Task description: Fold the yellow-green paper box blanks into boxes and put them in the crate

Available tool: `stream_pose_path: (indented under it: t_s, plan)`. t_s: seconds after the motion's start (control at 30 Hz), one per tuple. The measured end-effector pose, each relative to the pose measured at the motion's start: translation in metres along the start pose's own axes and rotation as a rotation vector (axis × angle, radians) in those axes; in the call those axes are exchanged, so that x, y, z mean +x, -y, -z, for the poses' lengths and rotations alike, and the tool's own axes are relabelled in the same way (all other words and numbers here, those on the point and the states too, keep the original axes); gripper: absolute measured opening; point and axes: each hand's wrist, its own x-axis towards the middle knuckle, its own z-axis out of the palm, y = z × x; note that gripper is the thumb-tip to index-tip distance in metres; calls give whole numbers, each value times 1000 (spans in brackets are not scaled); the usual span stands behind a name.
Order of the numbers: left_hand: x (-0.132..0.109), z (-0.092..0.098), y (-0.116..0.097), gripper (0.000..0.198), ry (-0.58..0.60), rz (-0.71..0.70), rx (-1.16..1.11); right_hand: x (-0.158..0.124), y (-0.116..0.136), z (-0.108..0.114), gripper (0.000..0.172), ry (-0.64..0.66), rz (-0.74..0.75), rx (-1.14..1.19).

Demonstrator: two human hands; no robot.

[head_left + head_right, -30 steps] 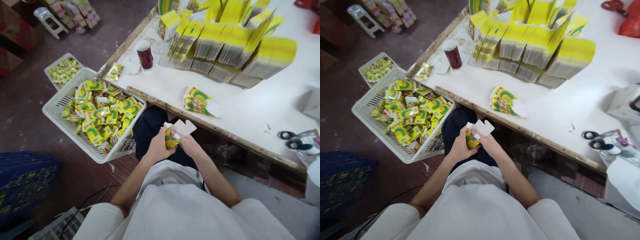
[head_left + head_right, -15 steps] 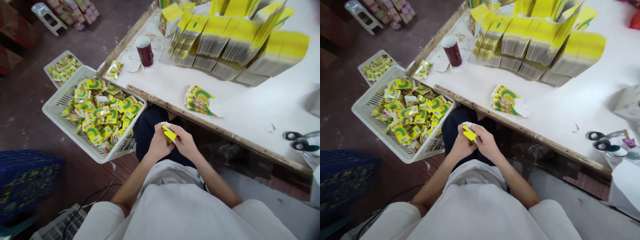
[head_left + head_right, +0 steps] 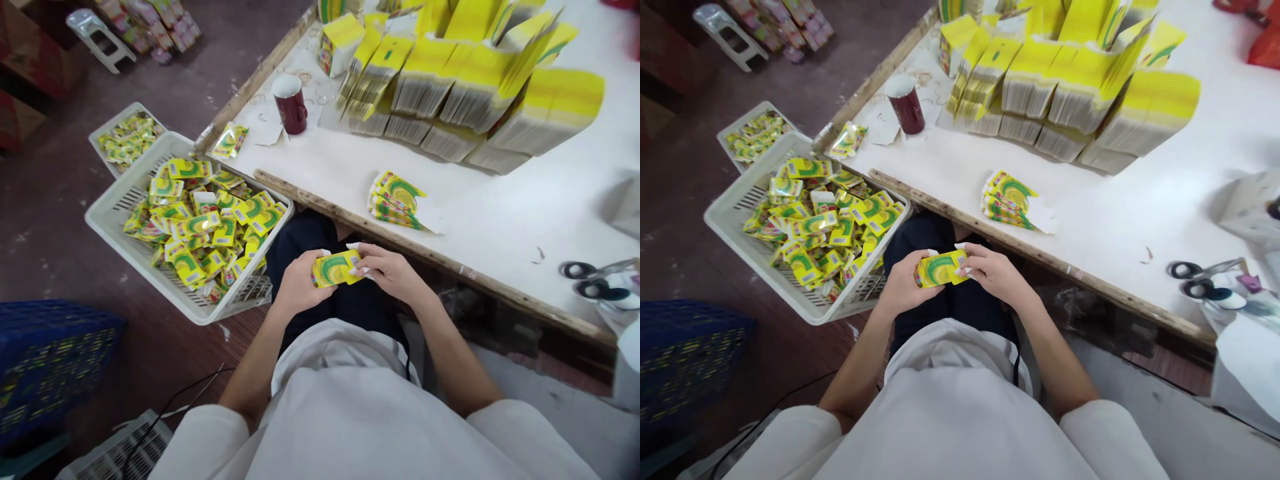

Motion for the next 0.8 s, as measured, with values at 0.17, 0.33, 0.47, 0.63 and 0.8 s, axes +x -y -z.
stream_pose_path:
  t_s: [0.17, 0.33, 0.47, 0.63, 0.8]
  plan:
    - [4, -1, -4, 58, -3, -28, -15, -2, 12, -11, 42, -14, -28, 55]
    - [3, 2, -1, 60, 33, 26, -138, -5, 9, -8, 21, -7, 22, 85]
    - [3, -3, -4, 60, 37, 29, -154, -3, 11, -1, 19, 23, 33, 31]
    - [6, -13, -6, 57, -56, -93, -49, -4, 15, -19, 50, -69, -14, -16]
    - [6, -14, -4, 55, -60, -98, -96, -5, 9, -14, 55, -23, -63, 206]
